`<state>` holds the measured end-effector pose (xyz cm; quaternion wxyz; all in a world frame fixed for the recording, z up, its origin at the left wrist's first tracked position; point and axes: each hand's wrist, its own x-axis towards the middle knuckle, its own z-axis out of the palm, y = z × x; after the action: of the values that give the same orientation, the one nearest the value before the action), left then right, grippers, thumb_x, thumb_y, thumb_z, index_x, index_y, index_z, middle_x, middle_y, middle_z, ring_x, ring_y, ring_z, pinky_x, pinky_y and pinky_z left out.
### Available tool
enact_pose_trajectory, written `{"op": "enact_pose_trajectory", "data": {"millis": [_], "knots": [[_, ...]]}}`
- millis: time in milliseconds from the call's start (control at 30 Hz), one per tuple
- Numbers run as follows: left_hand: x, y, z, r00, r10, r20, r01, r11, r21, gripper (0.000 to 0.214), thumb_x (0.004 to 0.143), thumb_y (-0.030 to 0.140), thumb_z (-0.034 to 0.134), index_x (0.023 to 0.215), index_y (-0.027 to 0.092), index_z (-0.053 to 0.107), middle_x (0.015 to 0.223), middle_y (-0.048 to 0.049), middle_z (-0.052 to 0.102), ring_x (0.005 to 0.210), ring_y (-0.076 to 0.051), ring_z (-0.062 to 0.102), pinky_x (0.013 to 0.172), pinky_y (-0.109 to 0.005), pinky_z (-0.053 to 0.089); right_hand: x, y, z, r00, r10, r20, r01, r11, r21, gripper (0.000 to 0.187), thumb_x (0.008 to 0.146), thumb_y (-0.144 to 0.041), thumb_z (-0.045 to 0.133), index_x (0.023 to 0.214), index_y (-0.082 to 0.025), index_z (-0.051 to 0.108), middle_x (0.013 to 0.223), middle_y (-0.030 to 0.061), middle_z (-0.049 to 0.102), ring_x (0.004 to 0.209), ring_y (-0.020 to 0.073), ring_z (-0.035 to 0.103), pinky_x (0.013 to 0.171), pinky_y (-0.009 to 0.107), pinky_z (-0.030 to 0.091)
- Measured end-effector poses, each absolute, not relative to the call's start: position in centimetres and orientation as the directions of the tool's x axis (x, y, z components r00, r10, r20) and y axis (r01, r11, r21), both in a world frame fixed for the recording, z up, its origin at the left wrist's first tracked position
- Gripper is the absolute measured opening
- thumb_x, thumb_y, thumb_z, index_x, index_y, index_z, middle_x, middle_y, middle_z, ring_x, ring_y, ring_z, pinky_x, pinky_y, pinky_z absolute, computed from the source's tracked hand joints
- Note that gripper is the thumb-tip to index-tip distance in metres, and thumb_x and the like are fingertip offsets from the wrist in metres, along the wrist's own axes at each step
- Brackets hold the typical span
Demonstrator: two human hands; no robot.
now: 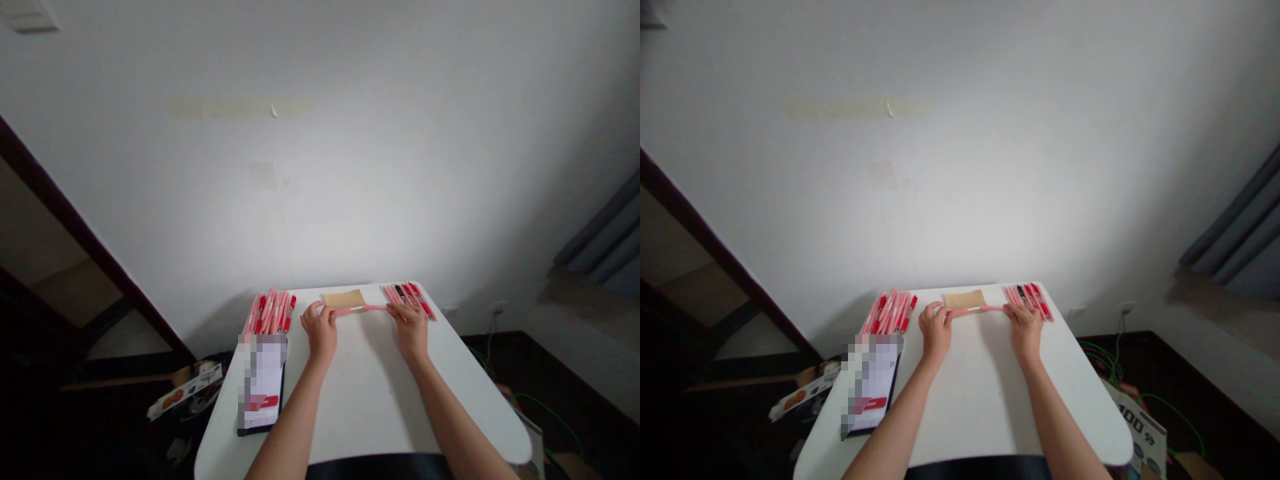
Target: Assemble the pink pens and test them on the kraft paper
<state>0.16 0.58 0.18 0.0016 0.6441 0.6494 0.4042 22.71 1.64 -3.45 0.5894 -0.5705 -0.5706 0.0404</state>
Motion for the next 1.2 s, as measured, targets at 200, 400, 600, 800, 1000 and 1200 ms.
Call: {"op": "enact_pose_trajectory", "data": {"millis": [200,400,600,800,1000,1200], "knots": [[-0.1,0.9,-0.3,-0.21,0.81,0.547,0.831,-0.147,0.536,0.018,0.087,0.027,0.05,0.089,0.021,0.066,0.113,-0.009,0.058,0.11,-0.023,0.051,0.097,-0.043,0.036,22.8,1.6,-3.4,0.421,0.654,0.628,0.593,0.325,-0.737,0.04,0.083,-0.051,0.056,0.089,-0.017,0.077,0.085,0.0133,0.072,0.085,0.0264,0.057,0.081,0.045,0.044],[0.3,0.4,0.1,-0.297,0.812,0.502,0.848,-0.016,0.529,0.016,0.086,0.026,0.05,0.087,0.019,0.064,0.114,-0.0097,0.058,0.112,-0.026,0.049,0.098,-0.049,0.034,22.9,1.6,-3.4,0.422,0.664,0.617,0.578,0.327,-0.747,0.037,0.082,-0.049,0.058,0.09,-0.017,0.076,0.085,0.0144,0.071,0.086,0.0266,0.059,0.08,0.046,0.045],[0.7,0.0,0.5,-0.279,0.832,0.48,0.879,0.02,0.476,0.019,0.087,0.025,0.047,0.089,0.018,0.065,0.115,-0.01,0.059,0.113,-0.028,0.047,0.098,-0.053,0.033,23.0,1.8,-3.7,0.407,0.68,0.61,0.578,0.325,-0.748,0.038,0.081,-0.05,0.058,0.089,-0.018,0.076,0.085,0.0136,0.072,0.084,0.0272,0.059,0.08,0.047,0.044],[1.2,-0.2,0.1,-0.246,0.818,0.52,0.914,0.018,0.404,0.024,0.088,0.025,0.043,0.09,0.017,0.065,0.114,-0.0118,0.058,0.112,-0.029,0.047,0.099,-0.057,0.033,22.7,1.5,-3.3,0.404,0.692,0.599,0.58,0.312,-0.752,0.039,0.081,-0.052,0.057,0.088,-0.019,0.076,0.089,0.0124,0.073,0.088,0.0274,0.057,0.082,0.045,0.043],[1.7,-0.7,-0.1,-0.172,0.828,0.534,0.948,-0.007,0.317,0.023,0.086,0.026,0.044,0.089,0.018,0.065,0.117,-0.012,0.055,0.118,-0.031,0.043,0.101,-0.064,0.03,22.5,1.4,-3.0,0.406,0.703,0.584,0.569,0.305,-0.764,0.042,0.08,-0.053,0.056,0.088,-0.018,0.076,0.086,0.0128,0.073,0.086,0.0267,0.057,0.081,0.044,0.044],[1.7,-0.7,-0.1,-0.164,0.85,0.5,0.953,0.006,0.303,0.02,0.082,0.028,0.049,0.086,0.02,0.067,0.116,-0.0121,0.054,0.119,-0.033,0.041,0.101,-0.069,0.026,22.5,1.5,-3.1,0.388,0.717,0.579,0.578,0.301,-0.759,0.042,0.081,-0.054,0.055,0.089,-0.019,0.076,0.086,0.0126,0.072,0.088,0.0273,0.057,0.081,0.043,0.043]]}}
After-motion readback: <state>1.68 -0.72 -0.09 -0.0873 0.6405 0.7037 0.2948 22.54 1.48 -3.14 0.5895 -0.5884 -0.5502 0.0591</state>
